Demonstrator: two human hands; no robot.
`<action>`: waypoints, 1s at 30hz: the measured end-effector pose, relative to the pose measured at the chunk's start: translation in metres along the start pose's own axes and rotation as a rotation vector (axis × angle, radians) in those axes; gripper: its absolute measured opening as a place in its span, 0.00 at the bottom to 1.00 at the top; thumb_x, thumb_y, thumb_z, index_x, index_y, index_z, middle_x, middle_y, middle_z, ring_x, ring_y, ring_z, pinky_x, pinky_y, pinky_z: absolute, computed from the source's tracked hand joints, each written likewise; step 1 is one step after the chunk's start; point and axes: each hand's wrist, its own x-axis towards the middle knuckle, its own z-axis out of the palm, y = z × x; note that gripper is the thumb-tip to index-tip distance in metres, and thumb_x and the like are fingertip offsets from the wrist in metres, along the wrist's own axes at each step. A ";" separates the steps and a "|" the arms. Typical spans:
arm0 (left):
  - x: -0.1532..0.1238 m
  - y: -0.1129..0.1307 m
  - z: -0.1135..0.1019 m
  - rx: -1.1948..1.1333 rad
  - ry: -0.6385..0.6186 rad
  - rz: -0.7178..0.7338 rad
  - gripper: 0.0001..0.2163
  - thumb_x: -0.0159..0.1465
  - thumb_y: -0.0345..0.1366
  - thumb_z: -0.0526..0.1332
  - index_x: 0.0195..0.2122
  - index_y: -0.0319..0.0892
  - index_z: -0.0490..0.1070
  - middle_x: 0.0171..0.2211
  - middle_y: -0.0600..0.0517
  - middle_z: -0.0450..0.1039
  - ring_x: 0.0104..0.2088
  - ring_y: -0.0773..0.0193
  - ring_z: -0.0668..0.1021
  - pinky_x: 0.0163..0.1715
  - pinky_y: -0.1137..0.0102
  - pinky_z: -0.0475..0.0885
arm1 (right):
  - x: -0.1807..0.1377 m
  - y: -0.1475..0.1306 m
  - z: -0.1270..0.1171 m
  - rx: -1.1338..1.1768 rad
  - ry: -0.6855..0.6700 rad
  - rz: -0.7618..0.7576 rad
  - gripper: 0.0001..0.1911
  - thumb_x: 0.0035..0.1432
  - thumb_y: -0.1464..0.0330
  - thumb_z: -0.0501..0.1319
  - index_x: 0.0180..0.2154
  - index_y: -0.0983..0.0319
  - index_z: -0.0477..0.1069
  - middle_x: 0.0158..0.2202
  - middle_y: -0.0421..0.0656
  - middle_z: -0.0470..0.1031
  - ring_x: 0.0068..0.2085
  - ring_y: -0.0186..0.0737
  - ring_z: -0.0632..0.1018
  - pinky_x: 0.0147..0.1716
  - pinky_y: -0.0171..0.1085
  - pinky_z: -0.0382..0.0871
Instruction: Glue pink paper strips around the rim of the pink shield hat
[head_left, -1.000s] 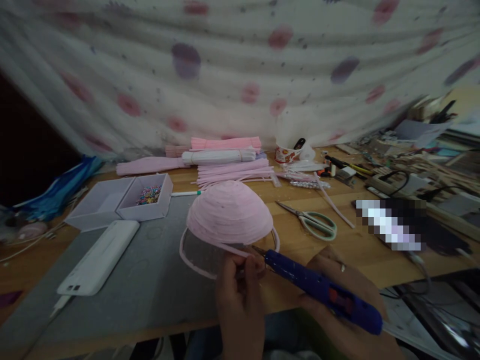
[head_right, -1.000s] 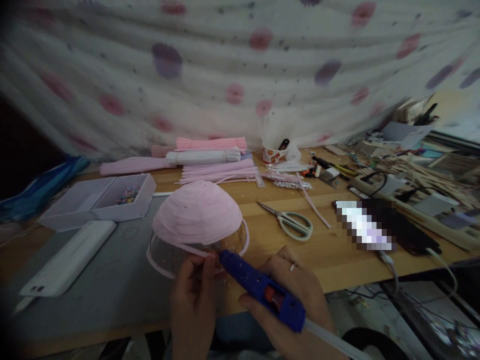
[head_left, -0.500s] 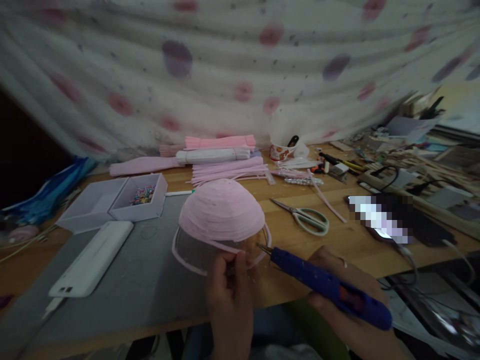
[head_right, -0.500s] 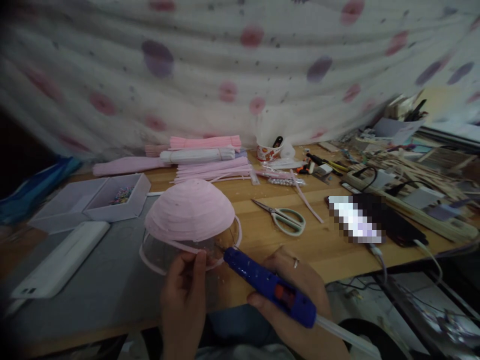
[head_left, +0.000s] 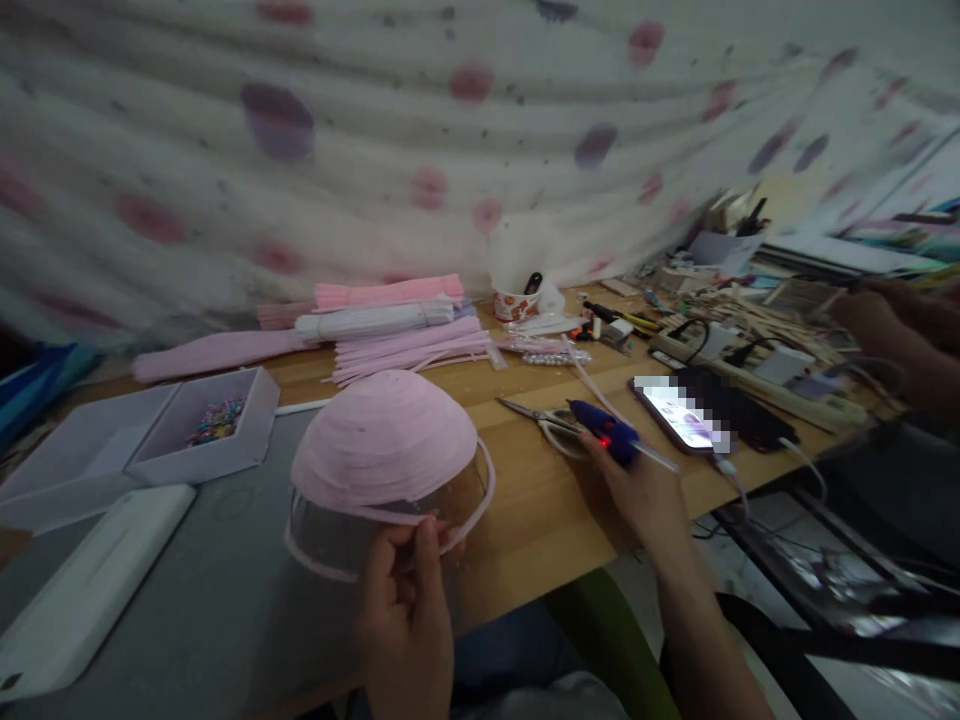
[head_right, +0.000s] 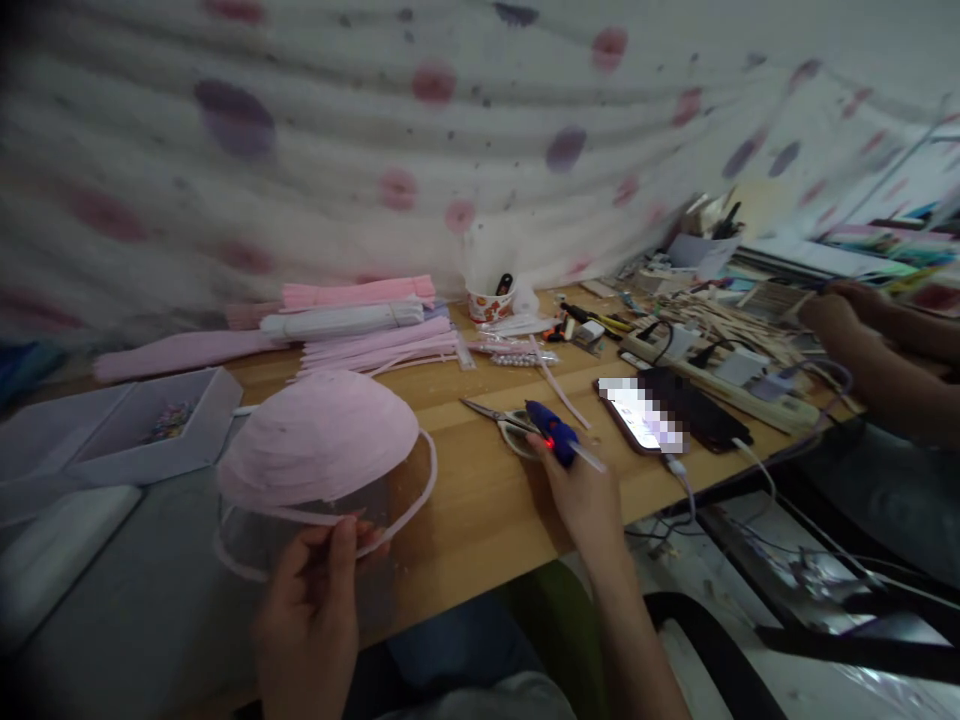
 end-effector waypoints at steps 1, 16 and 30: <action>0.001 0.000 -0.001 0.014 -0.002 -0.006 0.19 0.55 0.55 0.67 0.31 0.42 0.73 0.27 0.48 0.82 0.26 0.57 0.84 0.28 0.69 0.81 | 0.005 0.006 0.003 -0.019 0.007 0.011 0.23 0.54 0.47 0.58 0.28 0.60 0.74 0.22 0.47 0.74 0.25 0.49 0.75 0.23 0.40 0.61; 0.005 -0.004 -0.004 0.045 0.015 -0.041 0.20 0.51 0.56 0.68 0.30 0.43 0.73 0.27 0.49 0.82 0.26 0.58 0.84 0.28 0.69 0.81 | 0.013 0.031 0.000 -0.126 0.150 0.018 0.28 0.60 0.47 0.51 0.36 0.65 0.74 0.33 0.56 0.78 0.33 0.52 0.76 0.31 0.43 0.65; 0.006 -0.003 -0.006 0.041 -0.023 -0.027 0.20 0.52 0.57 0.68 0.30 0.43 0.72 0.26 0.47 0.82 0.27 0.55 0.85 0.29 0.67 0.82 | 0.033 0.044 0.001 -0.200 0.175 0.010 0.31 0.60 0.45 0.51 0.36 0.66 0.75 0.33 0.57 0.78 0.33 0.52 0.75 0.32 0.44 0.64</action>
